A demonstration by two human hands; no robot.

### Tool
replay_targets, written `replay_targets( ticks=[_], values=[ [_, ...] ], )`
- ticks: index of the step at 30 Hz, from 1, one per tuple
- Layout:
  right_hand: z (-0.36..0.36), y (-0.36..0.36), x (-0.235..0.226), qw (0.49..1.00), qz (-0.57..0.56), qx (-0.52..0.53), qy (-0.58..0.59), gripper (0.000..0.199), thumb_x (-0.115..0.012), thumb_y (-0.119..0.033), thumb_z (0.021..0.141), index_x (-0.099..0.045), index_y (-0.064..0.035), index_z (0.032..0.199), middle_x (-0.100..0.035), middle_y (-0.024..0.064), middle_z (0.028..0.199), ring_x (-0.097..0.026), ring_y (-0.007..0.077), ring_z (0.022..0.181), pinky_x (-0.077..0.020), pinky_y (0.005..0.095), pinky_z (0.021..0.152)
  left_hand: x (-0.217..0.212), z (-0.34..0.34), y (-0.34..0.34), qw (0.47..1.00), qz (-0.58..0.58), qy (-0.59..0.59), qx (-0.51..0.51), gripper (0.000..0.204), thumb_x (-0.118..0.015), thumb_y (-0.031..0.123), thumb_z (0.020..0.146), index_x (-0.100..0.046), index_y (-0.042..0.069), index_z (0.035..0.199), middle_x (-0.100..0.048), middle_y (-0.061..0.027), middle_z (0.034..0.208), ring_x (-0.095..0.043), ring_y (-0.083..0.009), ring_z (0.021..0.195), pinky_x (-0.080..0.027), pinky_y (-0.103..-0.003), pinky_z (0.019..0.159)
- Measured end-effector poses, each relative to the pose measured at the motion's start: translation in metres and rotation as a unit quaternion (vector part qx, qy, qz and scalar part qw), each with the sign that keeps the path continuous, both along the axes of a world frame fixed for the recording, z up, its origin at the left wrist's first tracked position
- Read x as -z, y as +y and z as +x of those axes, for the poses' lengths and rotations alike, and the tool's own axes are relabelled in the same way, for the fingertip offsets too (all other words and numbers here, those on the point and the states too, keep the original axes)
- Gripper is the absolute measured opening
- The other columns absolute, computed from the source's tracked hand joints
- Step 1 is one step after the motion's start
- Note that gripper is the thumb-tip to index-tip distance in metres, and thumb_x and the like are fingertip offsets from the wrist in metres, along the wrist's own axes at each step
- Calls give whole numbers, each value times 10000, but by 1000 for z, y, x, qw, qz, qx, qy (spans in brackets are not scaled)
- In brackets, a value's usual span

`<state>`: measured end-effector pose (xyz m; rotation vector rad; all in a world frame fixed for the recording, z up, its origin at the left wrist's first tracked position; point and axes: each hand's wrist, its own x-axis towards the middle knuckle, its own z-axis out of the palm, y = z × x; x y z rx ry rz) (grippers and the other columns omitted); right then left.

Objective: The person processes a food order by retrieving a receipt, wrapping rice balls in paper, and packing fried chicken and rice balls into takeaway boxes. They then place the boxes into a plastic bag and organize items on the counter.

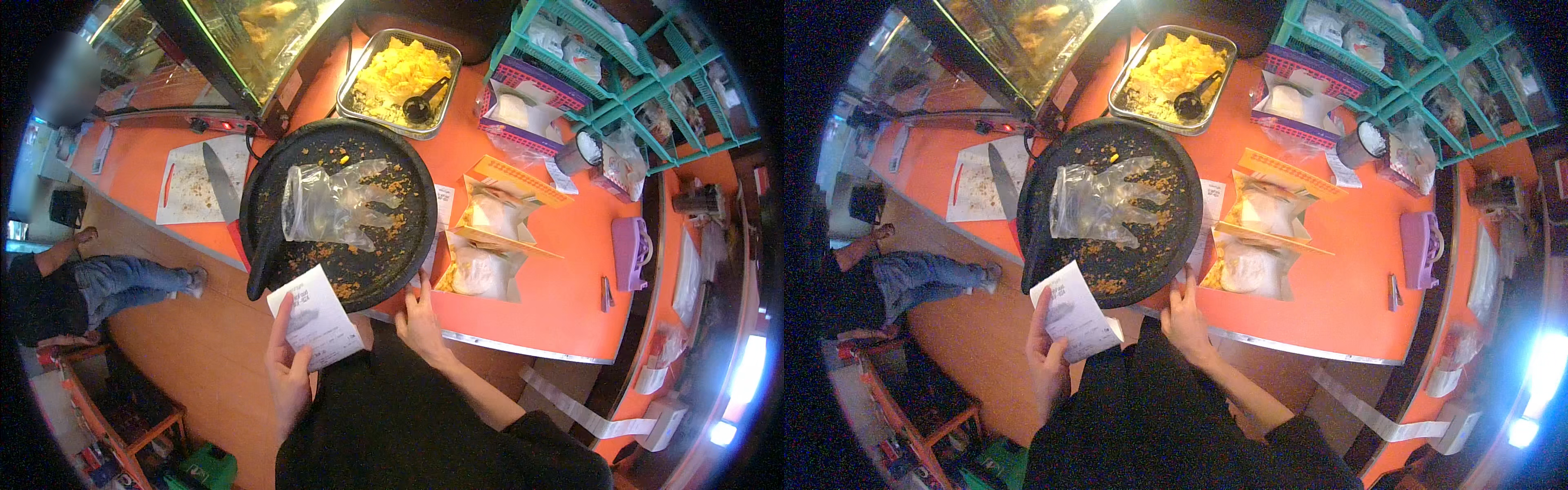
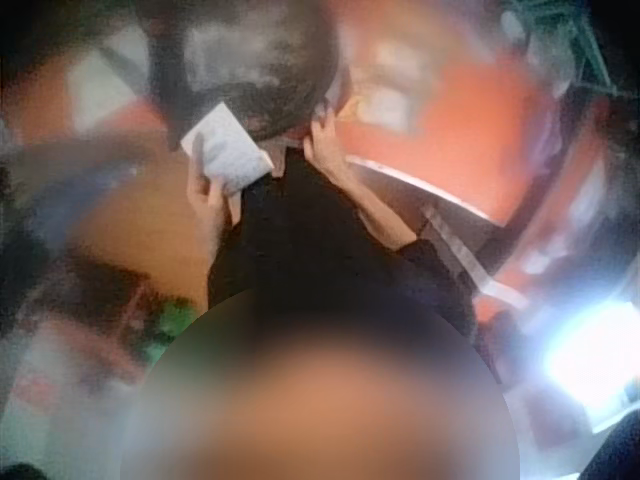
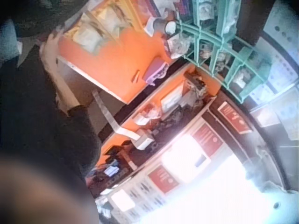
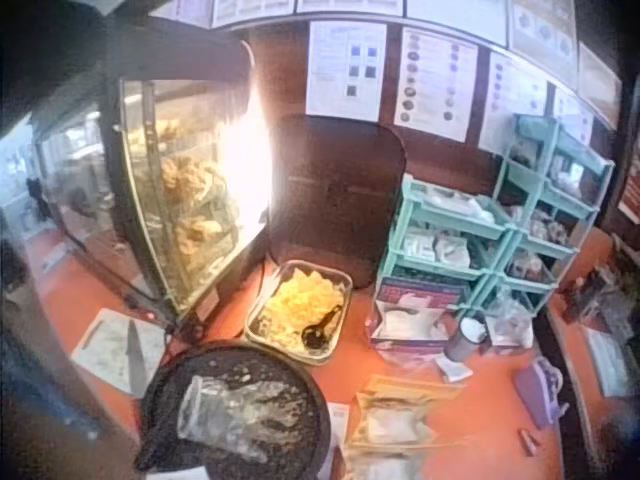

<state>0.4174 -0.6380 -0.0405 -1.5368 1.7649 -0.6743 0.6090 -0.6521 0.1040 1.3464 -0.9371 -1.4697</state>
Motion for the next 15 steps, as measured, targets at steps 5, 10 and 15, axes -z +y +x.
replay_targets(
  ticks=[5,10,15],
  values=[
    [-6,1,14,996,-78,-24,42,518,-523,17,674,-419,100,1175,-203,321,1354,-353,477,1183,-405,429,924,-4,-14,-24,995,37,88,33,726,-326,-160,726,-236,93,1400,-392,-163,1321,-398,-242,1215,-294,-363,1027],
    [-10,8,20,994,-108,-19,9,478,-531,20,684,-463,60,1156,-266,327,1324,-412,477,1130,-422,416,901,-15,-16,-40,997,0,25,73,791,-309,-157,708,-118,109,1428,-326,-145,1377,-354,-214,1251,-276,-340,1031],
    [-15,3,16,996,-74,-44,-8,408,-516,6,709,-484,61,1113,-277,310,1319,-443,466,1097,-458,414,855,-19,-19,-44,996,-45,37,66,844,-332,-152,646,-132,100,1427,-310,-134,1386,-345,-214,1258,-255,-347,1042]
  ],
)
